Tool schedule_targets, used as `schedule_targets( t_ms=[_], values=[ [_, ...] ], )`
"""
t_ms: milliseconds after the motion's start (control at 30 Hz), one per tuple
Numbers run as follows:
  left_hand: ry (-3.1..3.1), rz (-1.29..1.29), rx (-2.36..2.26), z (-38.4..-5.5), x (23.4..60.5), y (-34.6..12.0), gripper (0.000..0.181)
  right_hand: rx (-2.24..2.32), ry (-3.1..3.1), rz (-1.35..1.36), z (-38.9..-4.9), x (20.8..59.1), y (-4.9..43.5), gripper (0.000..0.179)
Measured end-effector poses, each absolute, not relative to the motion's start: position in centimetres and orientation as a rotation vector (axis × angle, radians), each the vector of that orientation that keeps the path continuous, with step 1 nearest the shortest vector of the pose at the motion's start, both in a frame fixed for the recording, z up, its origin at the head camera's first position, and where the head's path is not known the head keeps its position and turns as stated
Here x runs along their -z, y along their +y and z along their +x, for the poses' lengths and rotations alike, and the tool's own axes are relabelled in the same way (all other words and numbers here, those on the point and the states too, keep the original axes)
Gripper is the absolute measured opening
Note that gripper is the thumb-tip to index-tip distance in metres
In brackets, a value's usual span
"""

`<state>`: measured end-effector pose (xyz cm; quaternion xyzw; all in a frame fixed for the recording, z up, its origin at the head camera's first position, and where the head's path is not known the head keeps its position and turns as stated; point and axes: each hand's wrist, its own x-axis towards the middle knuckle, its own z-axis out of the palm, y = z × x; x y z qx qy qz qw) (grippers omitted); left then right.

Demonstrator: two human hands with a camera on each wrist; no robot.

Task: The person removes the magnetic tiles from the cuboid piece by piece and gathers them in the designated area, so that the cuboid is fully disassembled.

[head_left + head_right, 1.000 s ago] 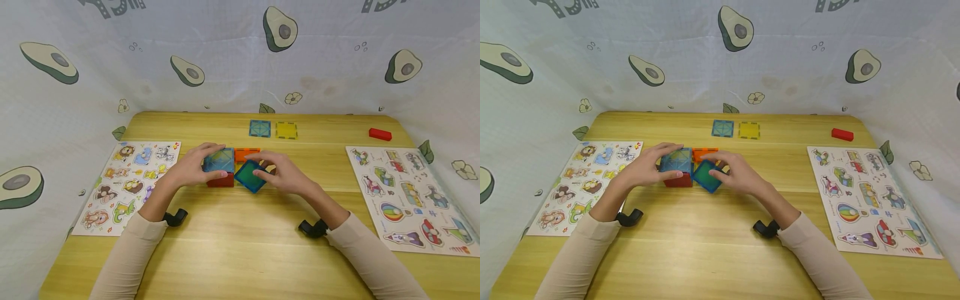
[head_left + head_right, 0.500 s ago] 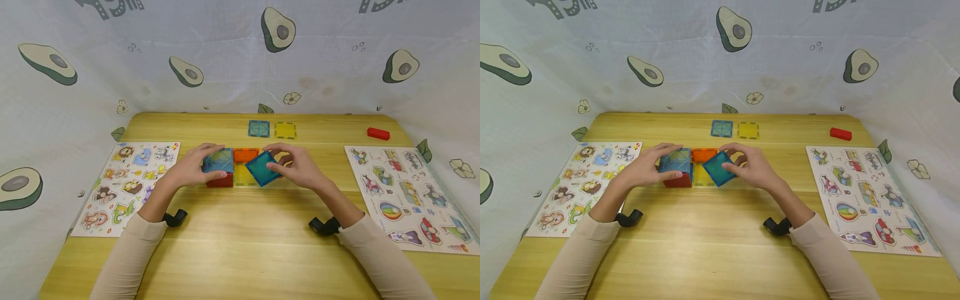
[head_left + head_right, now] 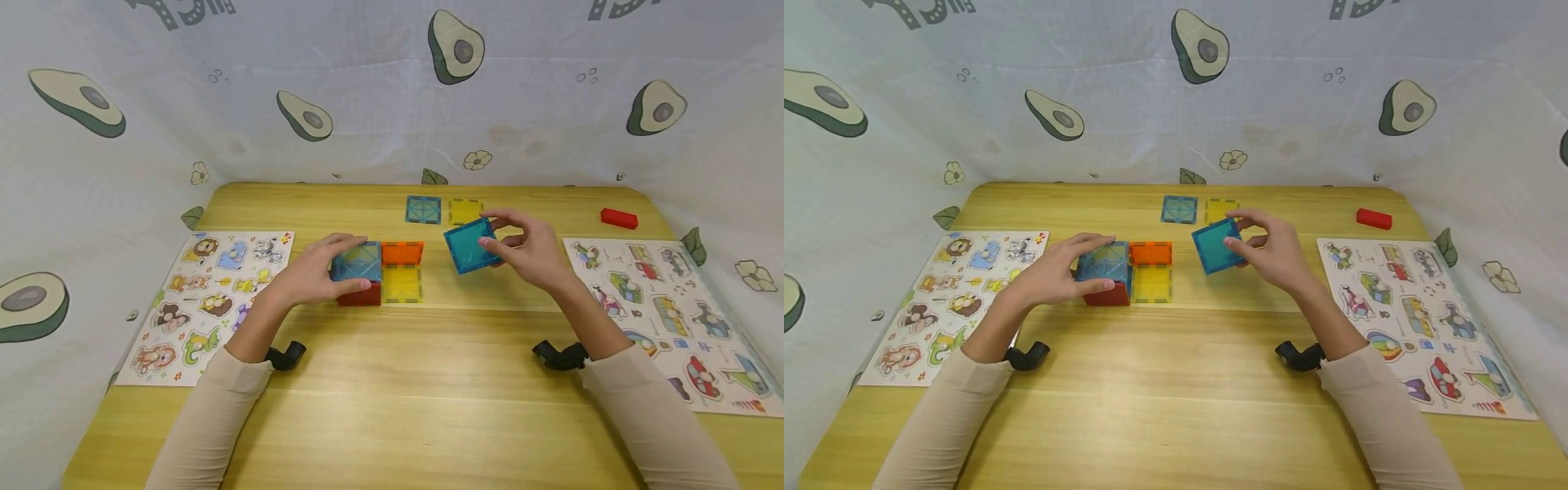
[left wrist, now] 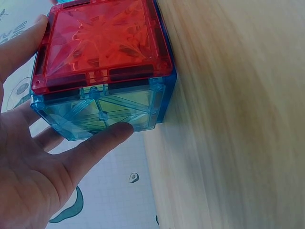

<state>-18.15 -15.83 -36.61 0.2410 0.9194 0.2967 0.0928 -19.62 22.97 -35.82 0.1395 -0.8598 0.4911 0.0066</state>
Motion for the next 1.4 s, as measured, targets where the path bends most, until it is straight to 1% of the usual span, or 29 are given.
schedule_targets(
  t_ms=[167, 333, 667, 767, 1000, 1100, 1233, 1400],
  values=[
    [2.725, 0.717, -0.883, -18.3, 36.7, -15.8, 0.080, -1.508, -2.725, 0.275, -21.2, 35.9, 25.2, 0.047],
    [2.724, 0.721, -0.888, -18.3, 36.6, -15.8, 0.080, -1.496, -2.742, 0.124, -23.1, 36.3, 27.4, 0.053],
    [2.724, 0.709, -0.889, -18.1, 36.5, -15.8, 0.080, -1.457, -2.825, -0.039, -26.4, 36.7, 29.9, 0.065],
    [2.724, 0.718, -0.891, -18.2, 36.5, -15.8, 0.080, -1.459, -2.828, -0.084, -27.3, 36.9, 30.4, 0.065],
    [2.723, 0.729, -0.883, -18.3, 36.5, -15.8, 0.079, -1.453, -2.816, -0.174, -28.6, 37.8, 31.1, 0.067],
    [2.728, 0.733, -0.885, -18.4, 36.6, -15.9, 0.079, -1.426, -2.826, -0.223, -29.0, 38.4, 31.3, 0.065],
    [2.730, 0.742, -0.892, -18.4, 36.6, -15.9, 0.079, -1.270, -2.894, -0.289, -29.5, 39.1, 31.5, 0.061],
    [2.730, 0.742, -0.895, -18.4, 36.7, -15.8, 0.080, -1.081, -2.960, -0.327, -29.7, 39.4, 31.5, 0.062]
  ],
)
